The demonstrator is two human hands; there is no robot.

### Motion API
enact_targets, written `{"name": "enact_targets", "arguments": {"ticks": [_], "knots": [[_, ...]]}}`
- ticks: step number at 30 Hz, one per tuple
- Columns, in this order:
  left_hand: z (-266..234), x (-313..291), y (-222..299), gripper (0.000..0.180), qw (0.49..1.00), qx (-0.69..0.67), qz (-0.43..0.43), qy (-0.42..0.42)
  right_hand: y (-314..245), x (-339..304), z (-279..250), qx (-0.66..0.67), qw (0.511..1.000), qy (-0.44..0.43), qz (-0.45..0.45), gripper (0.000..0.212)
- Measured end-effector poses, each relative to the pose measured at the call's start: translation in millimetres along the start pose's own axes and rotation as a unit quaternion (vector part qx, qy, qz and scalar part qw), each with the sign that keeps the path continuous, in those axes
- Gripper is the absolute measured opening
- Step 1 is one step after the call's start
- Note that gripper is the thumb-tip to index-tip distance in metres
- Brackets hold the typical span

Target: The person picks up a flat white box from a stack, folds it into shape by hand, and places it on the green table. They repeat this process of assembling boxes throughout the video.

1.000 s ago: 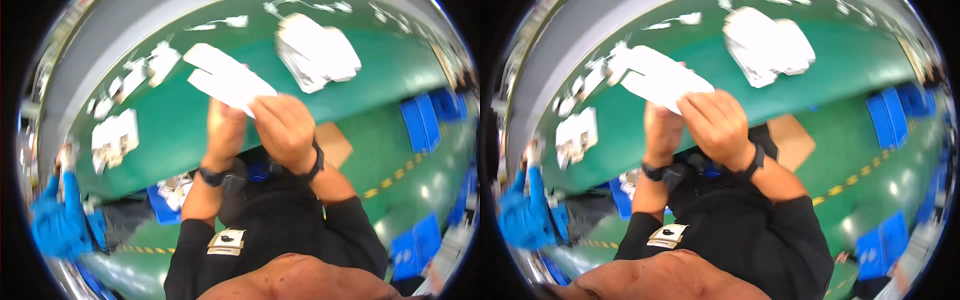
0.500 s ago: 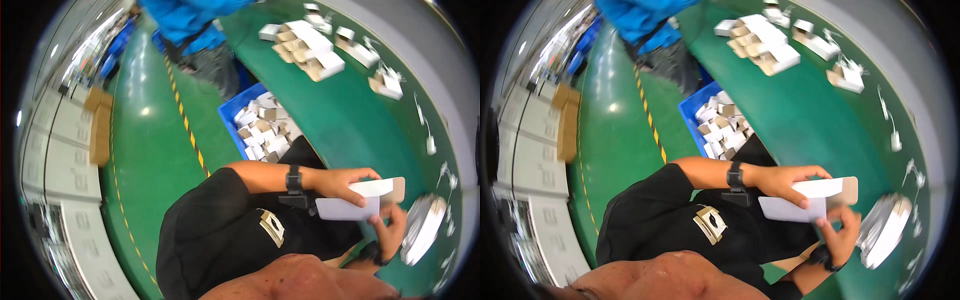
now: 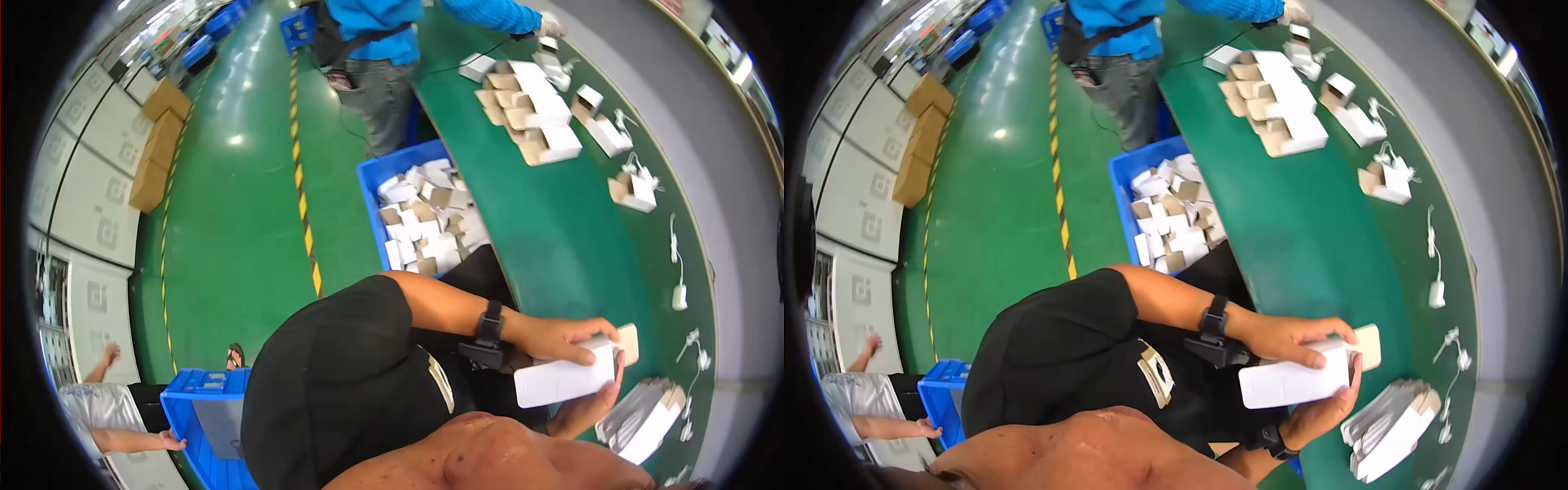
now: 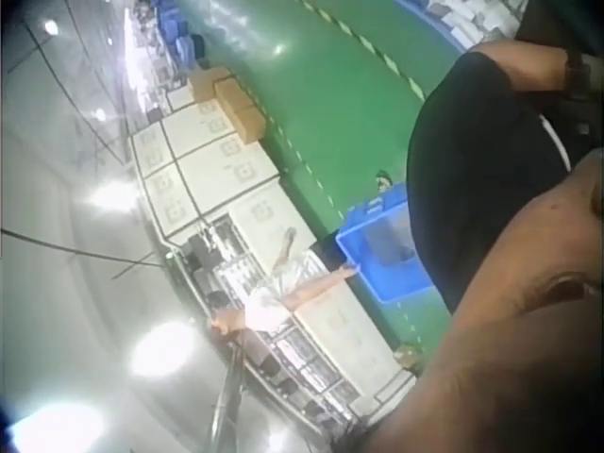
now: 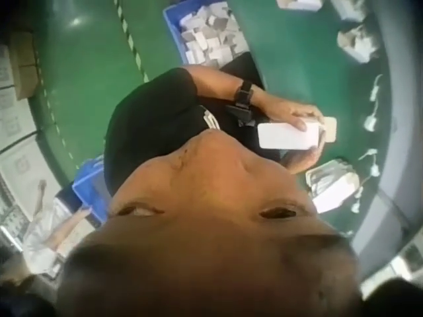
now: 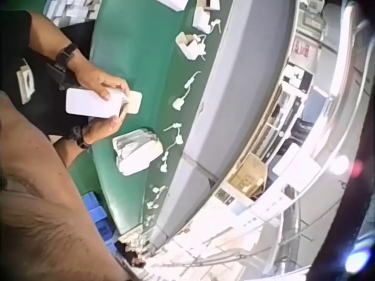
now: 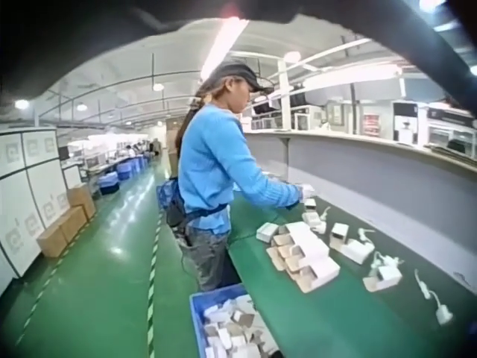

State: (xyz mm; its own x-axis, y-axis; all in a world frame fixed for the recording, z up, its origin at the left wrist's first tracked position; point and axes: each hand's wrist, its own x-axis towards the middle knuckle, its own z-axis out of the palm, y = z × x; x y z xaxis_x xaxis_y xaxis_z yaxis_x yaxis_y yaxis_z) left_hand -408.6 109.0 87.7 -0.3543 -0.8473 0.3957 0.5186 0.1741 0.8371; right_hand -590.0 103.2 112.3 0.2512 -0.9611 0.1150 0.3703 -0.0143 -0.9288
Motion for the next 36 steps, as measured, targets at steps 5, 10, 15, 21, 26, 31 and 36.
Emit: {"name": "enact_targets", "arguments": {"ticks": [5,10,15,21,26,31,36], "knots": [[18,-16,6,0.051,1.0,0.006,-0.028,-0.001,14,-8,-40,-0.156,0.983,-0.006,-0.096,0.058],[20,-18,5,0.046,0.997,0.008,-0.069,-0.043,12,-19,-30,-0.15,0.974,-0.001,-0.167,0.049],[39,-34,1,0.048,0.995,0.09,0.032,0.028,12,-24,-20,-0.147,0.965,0.052,-0.21,0.033],[35,-46,31,0.056,0.992,0.12,-0.025,0.007,-4,-27,-15,-0.238,0.923,-0.114,-0.279,0.024],[29,-55,38,0.061,0.965,0.251,0.042,-0.062,-11,-42,-12,-0.244,0.945,-0.099,-0.194,0.02],[38,-55,42,0.058,0.94,0.312,0.058,-0.124,-15,-60,-27,-0.237,0.959,-0.072,-0.14,0.018],[51,-56,28,0.057,0.951,0.276,-0.012,-0.137,-17,-70,-52,-0.205,0.974,-0.059,-0.079,0.019]]}}
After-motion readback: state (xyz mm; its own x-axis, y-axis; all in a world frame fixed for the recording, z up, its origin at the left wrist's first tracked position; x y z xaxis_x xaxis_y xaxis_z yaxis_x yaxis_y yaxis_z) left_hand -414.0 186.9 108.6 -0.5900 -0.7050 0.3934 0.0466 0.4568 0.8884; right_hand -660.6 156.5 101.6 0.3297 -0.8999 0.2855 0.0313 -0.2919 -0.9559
